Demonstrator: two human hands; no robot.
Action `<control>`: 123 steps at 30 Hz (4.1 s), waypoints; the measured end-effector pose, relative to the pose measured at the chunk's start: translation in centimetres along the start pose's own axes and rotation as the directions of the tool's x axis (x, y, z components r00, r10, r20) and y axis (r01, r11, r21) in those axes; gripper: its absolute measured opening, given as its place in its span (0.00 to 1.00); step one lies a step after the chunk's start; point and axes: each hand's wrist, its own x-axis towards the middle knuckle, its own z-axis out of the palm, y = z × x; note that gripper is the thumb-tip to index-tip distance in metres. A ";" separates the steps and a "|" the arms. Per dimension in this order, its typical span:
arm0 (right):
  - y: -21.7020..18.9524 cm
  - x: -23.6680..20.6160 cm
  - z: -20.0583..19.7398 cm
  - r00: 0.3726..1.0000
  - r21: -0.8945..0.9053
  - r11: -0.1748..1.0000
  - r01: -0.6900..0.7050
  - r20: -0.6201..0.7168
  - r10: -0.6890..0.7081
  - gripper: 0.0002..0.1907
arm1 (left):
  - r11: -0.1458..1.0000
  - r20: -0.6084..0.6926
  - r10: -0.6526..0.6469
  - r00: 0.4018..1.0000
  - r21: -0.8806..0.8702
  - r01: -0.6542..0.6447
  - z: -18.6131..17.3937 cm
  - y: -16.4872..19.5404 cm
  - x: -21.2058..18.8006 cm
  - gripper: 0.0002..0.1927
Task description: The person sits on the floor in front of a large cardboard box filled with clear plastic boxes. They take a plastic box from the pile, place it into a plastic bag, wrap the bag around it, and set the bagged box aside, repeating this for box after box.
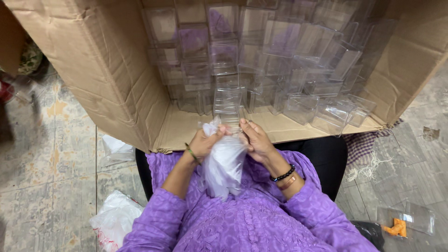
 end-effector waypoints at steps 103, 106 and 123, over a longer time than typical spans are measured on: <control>-16.6 -13.7 -14.0 0.882 -0.540 -0.770 -0.340 0.101 -0.460 0.54 | 0.273 -0.681 -0.040 0.731 0.697 0.664 -25.4 1.6 -15.6 0.39; -17.9 -13.1 -11.9 0.928 -0.518 -0.810 -0.276 0.075 -0.364 0.55 | 0.609 -0.461 -0.057 0.885 0.687 0.397 -18.1 2.5 -13.0 0.23; -1.6 -9.1 -1.6 0.982 -0.269 0.951 0.151 -0.072 -0.176 0.20 | 0.936 0.537 0.225 0.813 -0.352 -0.026 4.8 2.0 -1.9 0.59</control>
